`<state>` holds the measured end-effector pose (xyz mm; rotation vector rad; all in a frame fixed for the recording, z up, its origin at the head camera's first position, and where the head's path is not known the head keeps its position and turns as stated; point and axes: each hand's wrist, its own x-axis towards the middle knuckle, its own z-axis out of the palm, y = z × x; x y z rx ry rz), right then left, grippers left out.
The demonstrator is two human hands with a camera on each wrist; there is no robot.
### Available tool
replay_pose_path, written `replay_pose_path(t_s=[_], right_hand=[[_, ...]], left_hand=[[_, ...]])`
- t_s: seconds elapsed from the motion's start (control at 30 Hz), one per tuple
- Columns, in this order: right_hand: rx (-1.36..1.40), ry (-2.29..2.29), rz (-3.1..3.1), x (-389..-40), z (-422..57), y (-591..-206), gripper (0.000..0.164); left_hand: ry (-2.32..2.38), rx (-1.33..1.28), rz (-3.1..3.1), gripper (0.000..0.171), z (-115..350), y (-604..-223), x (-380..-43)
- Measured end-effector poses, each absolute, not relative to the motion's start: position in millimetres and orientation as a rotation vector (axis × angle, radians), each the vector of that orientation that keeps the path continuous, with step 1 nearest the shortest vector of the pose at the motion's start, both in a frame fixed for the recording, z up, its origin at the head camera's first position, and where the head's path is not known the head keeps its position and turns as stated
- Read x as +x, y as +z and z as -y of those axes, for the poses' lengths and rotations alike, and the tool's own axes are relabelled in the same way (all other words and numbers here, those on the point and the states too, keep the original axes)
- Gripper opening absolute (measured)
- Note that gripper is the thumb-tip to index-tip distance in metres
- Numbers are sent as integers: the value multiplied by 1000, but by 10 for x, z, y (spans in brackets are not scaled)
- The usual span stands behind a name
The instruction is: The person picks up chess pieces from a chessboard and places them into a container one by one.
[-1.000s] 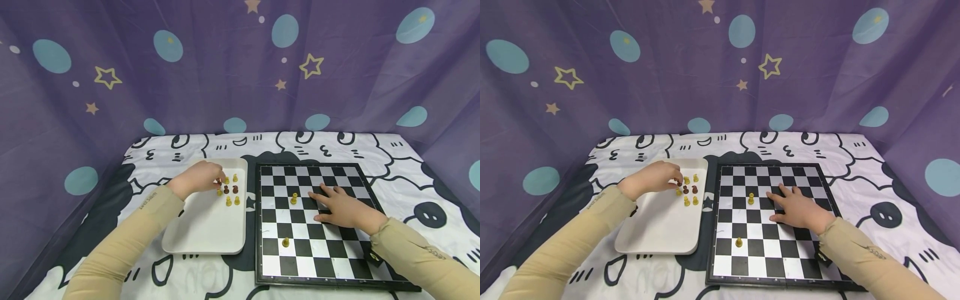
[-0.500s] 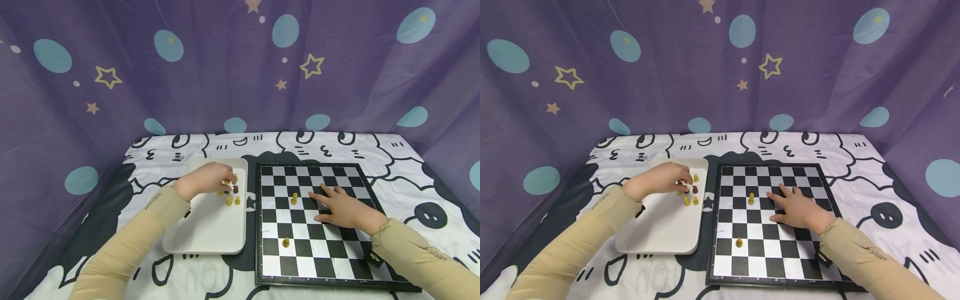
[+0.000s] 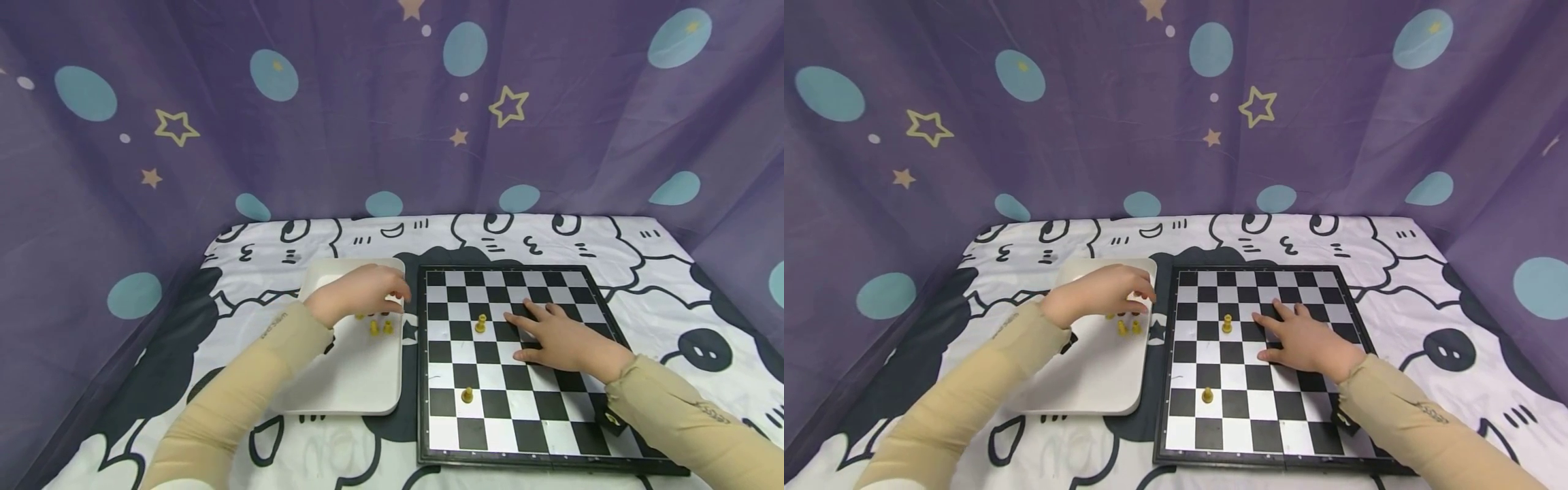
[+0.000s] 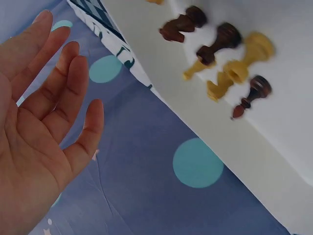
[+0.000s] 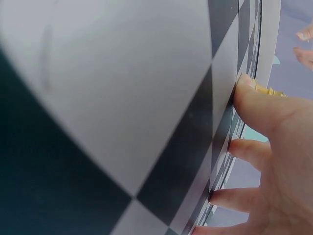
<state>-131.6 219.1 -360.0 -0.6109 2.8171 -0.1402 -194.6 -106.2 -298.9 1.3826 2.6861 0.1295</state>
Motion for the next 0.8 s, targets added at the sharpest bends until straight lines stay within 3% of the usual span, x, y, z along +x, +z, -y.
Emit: replay_pose_path(t_s=[0.8], right_hand=[[-599, -143, -2819, -1324, -2194, -3606, 75]], left_hand=[[147, 1417, -2575, 24, 384, -2969, -2002]])
